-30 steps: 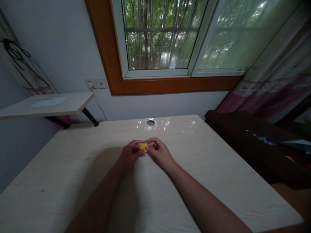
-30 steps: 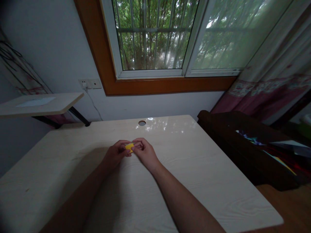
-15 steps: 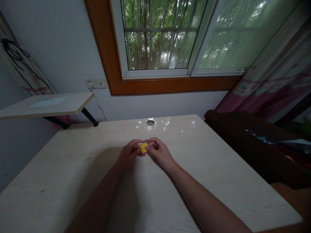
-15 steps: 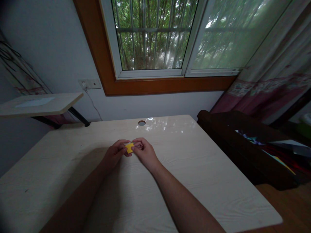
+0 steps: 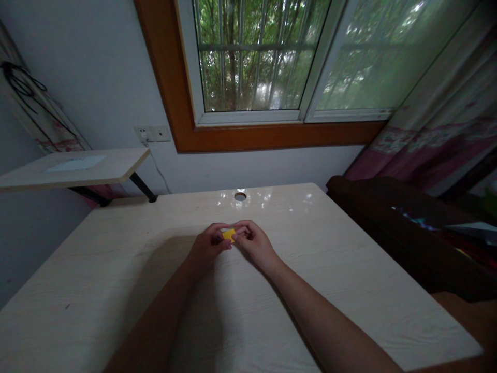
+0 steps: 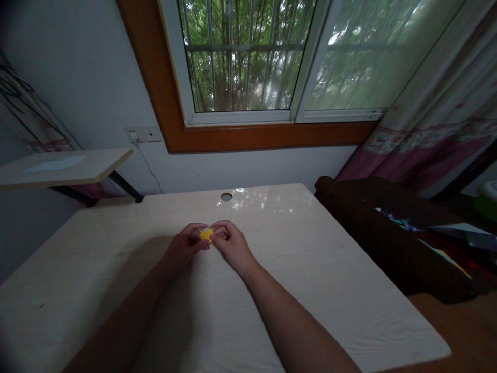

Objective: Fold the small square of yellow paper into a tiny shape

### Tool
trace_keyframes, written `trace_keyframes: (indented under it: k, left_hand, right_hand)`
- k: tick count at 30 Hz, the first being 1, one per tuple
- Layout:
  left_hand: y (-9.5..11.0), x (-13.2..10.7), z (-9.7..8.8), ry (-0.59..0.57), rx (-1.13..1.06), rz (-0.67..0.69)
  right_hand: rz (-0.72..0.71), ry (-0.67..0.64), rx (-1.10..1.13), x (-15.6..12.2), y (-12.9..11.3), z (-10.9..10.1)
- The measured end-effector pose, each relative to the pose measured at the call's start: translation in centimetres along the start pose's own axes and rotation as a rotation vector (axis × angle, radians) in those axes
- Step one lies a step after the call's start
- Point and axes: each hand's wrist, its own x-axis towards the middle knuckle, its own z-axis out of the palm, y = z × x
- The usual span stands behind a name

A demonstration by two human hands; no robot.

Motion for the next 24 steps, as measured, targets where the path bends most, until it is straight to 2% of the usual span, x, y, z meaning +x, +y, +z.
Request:
trace_keyframes:
  k: [13, 20, 24]
  left_hand:
    - [-0.3, 0.0, -0.1, -0.016, 0.021, -0.003]
    - [-0.3, 0.1, -0.2, 0.034, 0.101, -0.007]
    - [0.0, 0.2, -0.2, 0.021, 0.139, -0.01]
  right_hand:
    - [-0.038, 0.02, -0.017, 0.0, 0.4, -0.4]
    - [-0.014, 0.027, 0.033, 0.2, 0.6, -0.5]
    - [-0.027, -0.015, -0.015, 0.2, 0.9, -0.4]
